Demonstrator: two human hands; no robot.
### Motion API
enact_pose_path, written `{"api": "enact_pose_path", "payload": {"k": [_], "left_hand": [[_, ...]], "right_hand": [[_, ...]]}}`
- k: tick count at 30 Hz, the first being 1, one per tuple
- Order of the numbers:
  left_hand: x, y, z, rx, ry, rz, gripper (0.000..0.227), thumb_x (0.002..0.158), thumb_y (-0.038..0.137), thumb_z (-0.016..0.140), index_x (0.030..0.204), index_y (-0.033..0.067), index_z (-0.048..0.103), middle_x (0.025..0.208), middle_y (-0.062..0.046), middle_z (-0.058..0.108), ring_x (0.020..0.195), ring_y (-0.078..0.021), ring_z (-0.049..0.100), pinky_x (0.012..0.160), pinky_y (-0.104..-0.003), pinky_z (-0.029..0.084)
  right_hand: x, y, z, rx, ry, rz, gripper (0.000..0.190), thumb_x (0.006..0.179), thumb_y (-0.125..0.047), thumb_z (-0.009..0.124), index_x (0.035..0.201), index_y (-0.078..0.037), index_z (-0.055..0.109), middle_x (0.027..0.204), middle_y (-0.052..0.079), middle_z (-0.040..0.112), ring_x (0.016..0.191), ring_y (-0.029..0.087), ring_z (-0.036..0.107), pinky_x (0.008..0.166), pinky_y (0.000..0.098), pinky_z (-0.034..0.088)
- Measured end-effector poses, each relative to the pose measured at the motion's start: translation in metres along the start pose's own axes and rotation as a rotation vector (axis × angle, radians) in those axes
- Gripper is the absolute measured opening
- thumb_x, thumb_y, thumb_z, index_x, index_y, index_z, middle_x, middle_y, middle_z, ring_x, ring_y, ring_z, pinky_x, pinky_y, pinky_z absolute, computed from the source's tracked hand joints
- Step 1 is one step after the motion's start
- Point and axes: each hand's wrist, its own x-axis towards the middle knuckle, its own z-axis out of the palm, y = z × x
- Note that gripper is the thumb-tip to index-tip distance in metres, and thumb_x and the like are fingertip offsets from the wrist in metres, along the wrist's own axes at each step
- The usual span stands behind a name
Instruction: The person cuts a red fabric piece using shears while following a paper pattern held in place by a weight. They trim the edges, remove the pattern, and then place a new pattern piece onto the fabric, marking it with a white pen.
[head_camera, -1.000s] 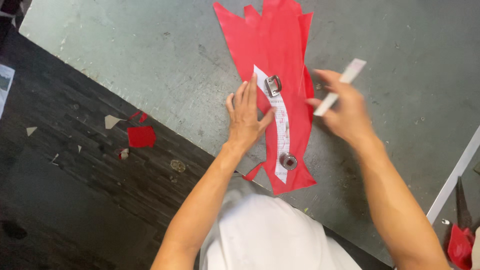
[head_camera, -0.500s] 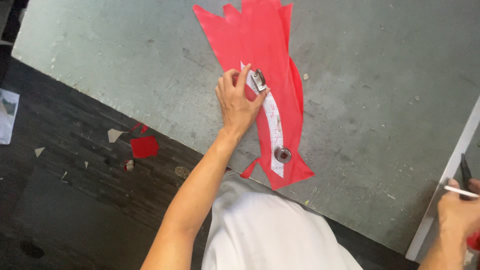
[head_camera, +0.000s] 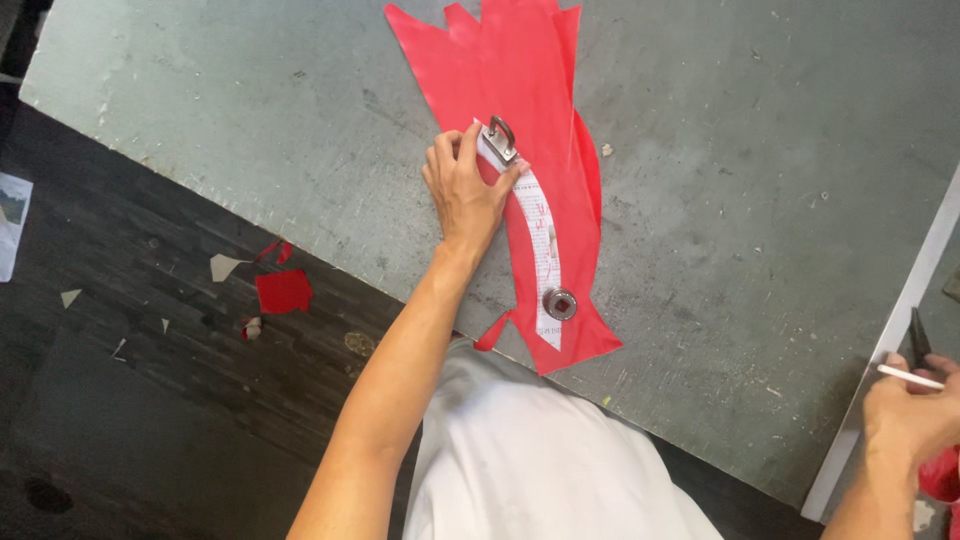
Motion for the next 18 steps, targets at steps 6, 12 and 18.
{"api": "enact_pose_path", "payload": {"k": [6, 12, 18], "left_hand": [[-0.014, -0.009, -0.024, -0.123, -0.001, 0.051, 0.073, 0.085, 0.026, 0.084, 0.144, -0.0028, 0.052, 0.132, -0.017, 0.052, 0.122, -0.0357, 0.049, 0.108, -0.044, 0.042], [-0.033, -0.027, -0.039, -0.046, 0.011, 0.040, 0.050, 0.096, 0.014, 0.071, 0.142, 0.0006, 0.056, 0.136, -0.015, 0.054, 0.128, -0.0337, 0.051, 0.112, -0.044, 0.041], [-0.014, -0.040, -0.058, 0.026, -0.055, 0.168, 0.041, 0.097, 0.015, 0.071, 0.136, 0.0062, 0.062, 0.139, -0.015, 0.056, 0.131, -0.0344, 0.051, 0.111, -0.047, 0.039]], "right_hand": [[0.005, 0.001, 0.006, -0.099, -0.033, -0.083, 0.025, 0.095, -0.012, 0.078, 0.112, 0.004, 0.068, 0.090, 0.016, 0.074, 0.083, 0.023, 0.073, 0.082, 0.0351, 0.056], [0.020, -0.001, 0.005, -0.129, -0.163, 0.100, 0.035, 0.091, -0.024, 0.089, 0.107, 0.004, 0.075, 0.084, 0.018, 0.072, 0.079, 0.027, 0.071, 0.072, 0.0384, 0.057], [0.010, -0.032, -0.007, -0.068, -0.146, -0.023, 0.026, 0.098, -0.020, 0.085, 0.105, 0.002, 0.073, 0.085, 0.017, 0.073, 0.081, 0.024, 0.071, 0.079, 0.0383, 0.056]]}}
